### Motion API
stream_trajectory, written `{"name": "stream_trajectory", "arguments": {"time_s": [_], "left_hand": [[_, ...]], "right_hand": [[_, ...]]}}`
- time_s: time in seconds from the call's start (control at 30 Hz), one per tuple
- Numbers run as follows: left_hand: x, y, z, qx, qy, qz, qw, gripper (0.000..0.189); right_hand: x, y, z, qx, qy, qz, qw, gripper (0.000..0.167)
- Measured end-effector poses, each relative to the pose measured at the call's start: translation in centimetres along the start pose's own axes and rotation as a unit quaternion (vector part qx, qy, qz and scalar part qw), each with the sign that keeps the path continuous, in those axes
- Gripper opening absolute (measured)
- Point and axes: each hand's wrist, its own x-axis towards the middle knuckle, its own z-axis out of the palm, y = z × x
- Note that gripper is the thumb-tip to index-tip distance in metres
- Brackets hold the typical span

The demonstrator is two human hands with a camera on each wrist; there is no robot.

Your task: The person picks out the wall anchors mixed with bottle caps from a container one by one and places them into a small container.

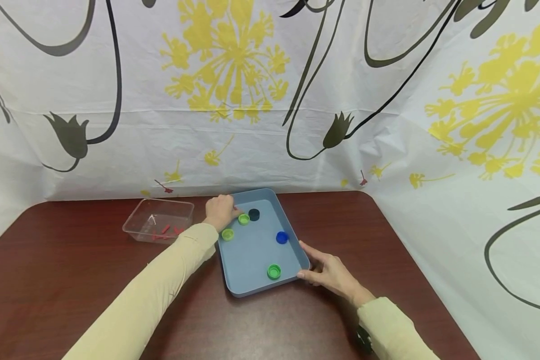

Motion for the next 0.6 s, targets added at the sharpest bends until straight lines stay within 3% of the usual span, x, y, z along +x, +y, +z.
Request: {"name": "stream_trajectory", "arguments": {"time_s": [0.6], "left_hand": [[0.08,0.02,0.01,0.001,-0.009,-0.002,1.0,0.055]], "right_hand": [[-0.03,0.0,-0.03,-0.001,-0.004,-0.003,1.0,0.073]]}}
